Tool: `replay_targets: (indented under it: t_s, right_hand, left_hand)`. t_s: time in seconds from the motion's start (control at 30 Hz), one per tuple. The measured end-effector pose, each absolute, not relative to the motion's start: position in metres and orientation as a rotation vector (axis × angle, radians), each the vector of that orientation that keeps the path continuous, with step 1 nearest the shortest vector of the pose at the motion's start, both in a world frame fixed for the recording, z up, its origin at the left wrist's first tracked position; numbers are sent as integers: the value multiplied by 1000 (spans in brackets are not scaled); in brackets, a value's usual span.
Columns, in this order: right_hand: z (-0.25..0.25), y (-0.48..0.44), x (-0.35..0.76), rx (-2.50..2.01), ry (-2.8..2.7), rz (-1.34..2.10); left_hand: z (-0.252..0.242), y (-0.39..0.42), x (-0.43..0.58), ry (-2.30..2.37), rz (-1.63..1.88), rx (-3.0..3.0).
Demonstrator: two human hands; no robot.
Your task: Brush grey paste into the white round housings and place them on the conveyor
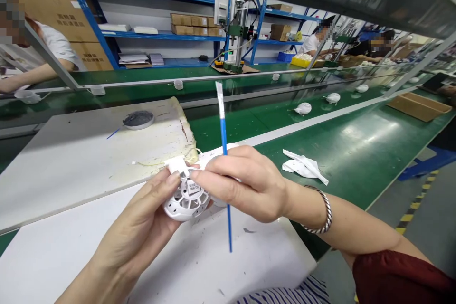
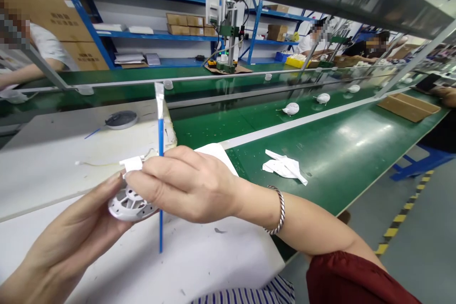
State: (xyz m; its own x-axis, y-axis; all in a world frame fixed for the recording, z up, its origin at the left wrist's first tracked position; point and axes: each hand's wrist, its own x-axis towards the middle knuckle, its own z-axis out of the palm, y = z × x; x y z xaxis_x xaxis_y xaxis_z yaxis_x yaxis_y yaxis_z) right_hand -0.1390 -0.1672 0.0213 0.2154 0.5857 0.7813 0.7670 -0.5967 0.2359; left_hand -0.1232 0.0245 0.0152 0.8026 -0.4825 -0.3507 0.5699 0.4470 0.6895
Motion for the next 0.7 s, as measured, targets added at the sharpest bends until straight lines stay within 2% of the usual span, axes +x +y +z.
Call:
replay_targets:
  t_s: [0.07, 0.27, 0.7]
  right_hand:
    - [19, -162, -139, -2276, -1216, -1236]
    - [12, -155, -136, -2213, -1180, -1297]
    - [25, -160, -139, -2275, -1386, -1164]
  left_hand:
    - [17, 23, -125, 105, -619, 934]
    - [18, 22, -128, 99, -571, 977]
    - [16, 25, -125, 100, -573, 954]
